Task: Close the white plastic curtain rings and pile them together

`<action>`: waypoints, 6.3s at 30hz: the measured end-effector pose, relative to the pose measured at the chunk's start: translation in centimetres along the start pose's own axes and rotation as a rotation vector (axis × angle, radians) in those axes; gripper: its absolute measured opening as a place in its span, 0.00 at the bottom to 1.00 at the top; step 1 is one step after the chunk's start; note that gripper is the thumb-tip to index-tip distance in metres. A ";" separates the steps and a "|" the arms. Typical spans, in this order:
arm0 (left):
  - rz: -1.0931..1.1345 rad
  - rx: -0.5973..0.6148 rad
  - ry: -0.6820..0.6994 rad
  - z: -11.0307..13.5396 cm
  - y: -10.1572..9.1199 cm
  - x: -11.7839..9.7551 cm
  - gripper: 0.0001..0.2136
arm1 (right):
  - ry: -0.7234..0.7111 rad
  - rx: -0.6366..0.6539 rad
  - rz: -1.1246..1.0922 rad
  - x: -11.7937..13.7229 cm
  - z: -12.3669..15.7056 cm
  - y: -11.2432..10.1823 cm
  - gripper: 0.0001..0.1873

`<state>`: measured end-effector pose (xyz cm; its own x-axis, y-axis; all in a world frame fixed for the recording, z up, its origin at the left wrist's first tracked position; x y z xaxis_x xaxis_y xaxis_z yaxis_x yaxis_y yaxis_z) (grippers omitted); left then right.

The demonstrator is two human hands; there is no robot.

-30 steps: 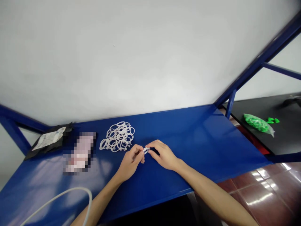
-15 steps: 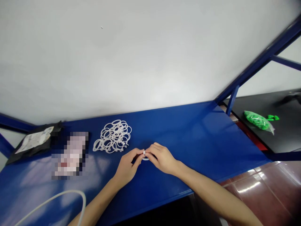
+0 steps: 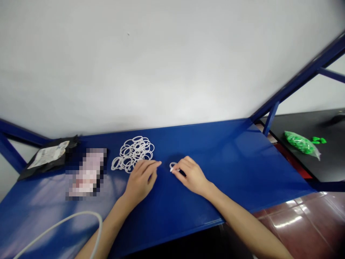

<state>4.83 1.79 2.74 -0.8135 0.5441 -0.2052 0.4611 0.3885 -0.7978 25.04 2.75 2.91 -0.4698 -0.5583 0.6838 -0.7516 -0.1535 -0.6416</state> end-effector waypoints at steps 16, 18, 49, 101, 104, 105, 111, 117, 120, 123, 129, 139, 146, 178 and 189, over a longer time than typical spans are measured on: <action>-0.346 -0.148 -0.073 -0.1 -3.1 3.5 0.04 | 0.208 -0.274 0.405 -3.7 0.6 -4.7 0.13; -0.213 -0.191 -0.093 -0.3 -3.3 2.7 0.04 | 0.131 -0.168 0.245 -2.5 0.2 -3.3 0.10; 0.121 0.161 0.046 0.5 0.9 -2.0 0.17 | 0.073 0.118 -0.408 0.0 0.6 0.6 0.09; -0.237 -0.067 -0.015 -0.4 -1.9 1.6 0.16 | 0.099 -0.040 0.048 -1.7 0.0 -1.0 0.13; -0.393 -0.040 -0.124 0.2 -2.6 4.5 0.13 | 0.263 -0.255 0.306 -3.7 0.4 -4.1 0.16; -0.426 -0.015 -0.132 0.4 -2.6 5.1 0.12 | 0.312 -0.320 0.379 -4.3 0.6 -5.1 0.16; -0.413 0.045 -0.080 0.9 -1.9 5.5 0.06 | 0.465 -0.422 0.562 -5.5 1.4 -7.3 0.15; -0.139 -0.016 -0.025 0.4 -1.4 2.2 0.05 | 0.266 -0.282 0.311 -3.0 0.7 -5.0 0.11; 0.119 0.081 -0.015 0.3 -0.5 -0.4 0.04 | 0.103 -0.093 0.027 -0.7 0.4 -2.3 0.13; 0.338 0.213 -0.086 0.4 0.7 -2.1 0.05 | 0.005 0.036 -0.153 0.9 0.5 -0.1 0.12; 0.604 0.272 -0.366 1.0 2.8 -1.4 0.05 | 0.043 0.088 -0.211 0.5 0.6 1.3 0.09; 0.755 0.344 -0.485 1.5 3.6 -1.0 0.06 | -0.093 0.091 -0.083 1.1 0.5 1.2 0.10; 0.643 0.157 -0.351 1.3 3.1 -1.4 0.05 | -0.116 0.083 0.076 1.8 0.6 2.0 0.16; -0.107 -0.069 -0.023 -0.2 -1.5 1.5 0.07 | 0.284 -0.265 0.316 -3.3 0.6 -4.7 0.12; 0.334 0.133 -0.145 0.6 0.9 -1.2 0.07 | 0.002 0.087 -0.210 0.5 0.5 1.2 0.08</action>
<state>6.04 1.03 1.97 -0.6724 0.5096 -0.5368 0.6668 0.1023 -0.7382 24.10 1.90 2.28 -0.3088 -0.5049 0.8061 -0.7900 -0.3359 -0.5130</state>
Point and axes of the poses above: each hand's wrist, its own z-axis away from the middle knuckle, its own y-axis out of the palm, x = y × z, the point moved 5 cm from there along -z, towards the middle knuckle, and after that the axes turned 11 degrees about -z, right-handed, at the moved point
